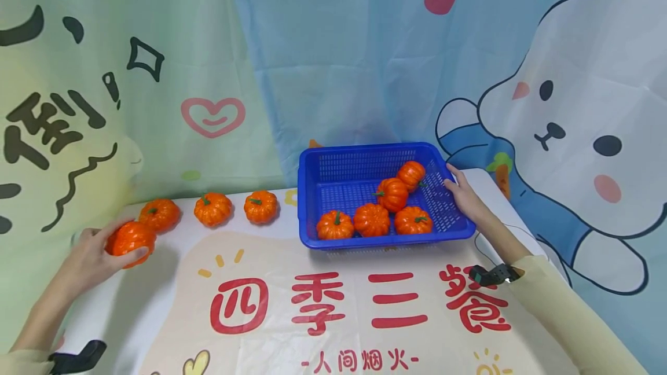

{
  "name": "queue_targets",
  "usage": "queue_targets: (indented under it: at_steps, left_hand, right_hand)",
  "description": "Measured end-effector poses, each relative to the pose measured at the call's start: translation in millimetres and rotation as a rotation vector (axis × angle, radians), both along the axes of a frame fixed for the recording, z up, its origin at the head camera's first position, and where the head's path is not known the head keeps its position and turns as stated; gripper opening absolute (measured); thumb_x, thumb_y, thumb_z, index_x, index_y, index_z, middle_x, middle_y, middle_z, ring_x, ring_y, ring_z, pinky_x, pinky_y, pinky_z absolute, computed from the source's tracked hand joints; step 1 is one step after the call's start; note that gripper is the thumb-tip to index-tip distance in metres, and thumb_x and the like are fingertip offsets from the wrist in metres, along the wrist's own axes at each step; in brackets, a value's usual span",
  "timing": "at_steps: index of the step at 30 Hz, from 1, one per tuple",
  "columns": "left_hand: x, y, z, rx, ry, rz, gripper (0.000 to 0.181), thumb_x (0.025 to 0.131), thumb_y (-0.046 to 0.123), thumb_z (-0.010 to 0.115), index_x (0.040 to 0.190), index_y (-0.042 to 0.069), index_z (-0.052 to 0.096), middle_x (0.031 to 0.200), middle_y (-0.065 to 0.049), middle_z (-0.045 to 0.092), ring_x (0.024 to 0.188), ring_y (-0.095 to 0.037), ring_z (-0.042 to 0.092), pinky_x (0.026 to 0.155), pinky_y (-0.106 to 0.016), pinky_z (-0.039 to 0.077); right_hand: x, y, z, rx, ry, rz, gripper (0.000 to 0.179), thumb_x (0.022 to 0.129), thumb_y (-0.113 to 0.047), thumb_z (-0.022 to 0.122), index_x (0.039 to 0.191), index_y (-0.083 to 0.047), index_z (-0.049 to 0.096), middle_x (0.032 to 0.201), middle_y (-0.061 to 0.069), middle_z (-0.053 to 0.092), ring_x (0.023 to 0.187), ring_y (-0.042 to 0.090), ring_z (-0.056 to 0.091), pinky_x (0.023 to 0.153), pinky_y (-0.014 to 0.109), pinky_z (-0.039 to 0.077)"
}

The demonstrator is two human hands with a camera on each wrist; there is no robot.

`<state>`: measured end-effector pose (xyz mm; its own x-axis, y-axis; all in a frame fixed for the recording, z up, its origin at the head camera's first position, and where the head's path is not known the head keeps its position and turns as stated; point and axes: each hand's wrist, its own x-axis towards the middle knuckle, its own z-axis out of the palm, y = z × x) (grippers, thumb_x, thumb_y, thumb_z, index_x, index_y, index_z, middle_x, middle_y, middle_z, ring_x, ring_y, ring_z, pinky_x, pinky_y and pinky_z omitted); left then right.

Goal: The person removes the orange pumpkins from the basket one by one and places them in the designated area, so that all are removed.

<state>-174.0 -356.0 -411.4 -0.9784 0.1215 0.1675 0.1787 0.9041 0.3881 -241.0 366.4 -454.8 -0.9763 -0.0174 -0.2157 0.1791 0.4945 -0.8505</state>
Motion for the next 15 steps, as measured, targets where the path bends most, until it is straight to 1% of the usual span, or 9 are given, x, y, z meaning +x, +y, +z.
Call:
queue_targets:
  at_steps: [3,7,9,10,11,15]
  left_hand:
    - [1.1,-0.1,-1.0,0.024,-0.022,0.026,0.068,0.078,0.03,0.078,0.13,-0.001,0.048,0.097,-0.04,0.049,0.087,-0.044,0.042,0.055,-0.032,0.036]
    - [2.6,-1.6,-4.2,0.075,-0.033,0.06,0.074,0.074,0.025,0.082,0.126,-0.007,0.041,0.1,-0.042,0.042,0.089,-0.049,0.04,0.055,-0.033,0.041]
    - [2.9,-1.9,-6.1,0.098,-0.026,0.075,0.077,0.071,0.022,0.083,0.124,-0.009,0.037,0.1,-0.043,0.04,0.089,-0.051,0.039,0.055,-0.034,0.041]
    - [2.8,-1.8,-6.9,0.105,-0.014,0.079,0.076,0.07,0.02,0.083,0.122,-0.01,0.036,0.1,-0.043,0.041,0.089,-0.051,0.039,0.055,-0.033,0.04]
    - [2.5,-1.6,-7.5,0.113,-0.005,0.078,0.076,0.07,0.018,0.083,0.122,-0.01,0.036,0.1,-0.043,0.041,0.09,-0.051,0.039,0.055,-0.034,0.042]
    - [0.3,-1.1,-8.0,0.091,-0.017,0.07,0.076,0.076,0.023,0.079,0.133,-0.007,0.038,0.105,-0.045,0.04,0.093,-0.052,0.038,0.056,-0.035,0.039]
  right_hand:
    - [1.9,-0.6,1.2,-0.007,0.004,0.0,0.061,0.106,-0.038,0.019,0.156,-0.018,-0.012,0.16,0.027,-0.005,0.141,0.055,0.02,0.113,0.069,0.017]
    - [2.9,-1.1,1.2,-0.01,0.004,-0.002,0.062,0.106,-0.038,0.02,0.156,-0.018,-0.011,0.16,0.027,-0.005,0.141,0.055,0.02,0.113,0.069,0.016]
    - [2.6,-0.7,0.6,-0.003,0.006,-0.003,0.062,0.106,-0.038,0.02,0.156,-0.017,-0.011,0.16,0.027,-0.005,0.141,0.055,0.018,0.113,0.07,0.015]
    - [2.1,-0.8,0.5,0.006,0.008,-0.005,0.062,0.106,-0.038,0.02,0.156,-0.017,-0.011,0.161,0.027,-0.005,0.142,0.055,0.017,0.113,0.07,0.014]
    - [1.8,-0.9,0.4,0.013,0.01,-0.006,0.062,0.106,-0.038,0.02,0.156,-0.017,-0.01,0.161,0.026,-0.005,0.143,0.054,0.015,0.114,0.07,0.013]
    - [0.8,-1.7,0.4,0.014,0.012,-0.007,0.062,0.106,-0.037,0.021,0.156,-0.016,-0.01,0.161,0.026,-0.007,0.144,0.054,0.012,0.114,0.069,0.011]
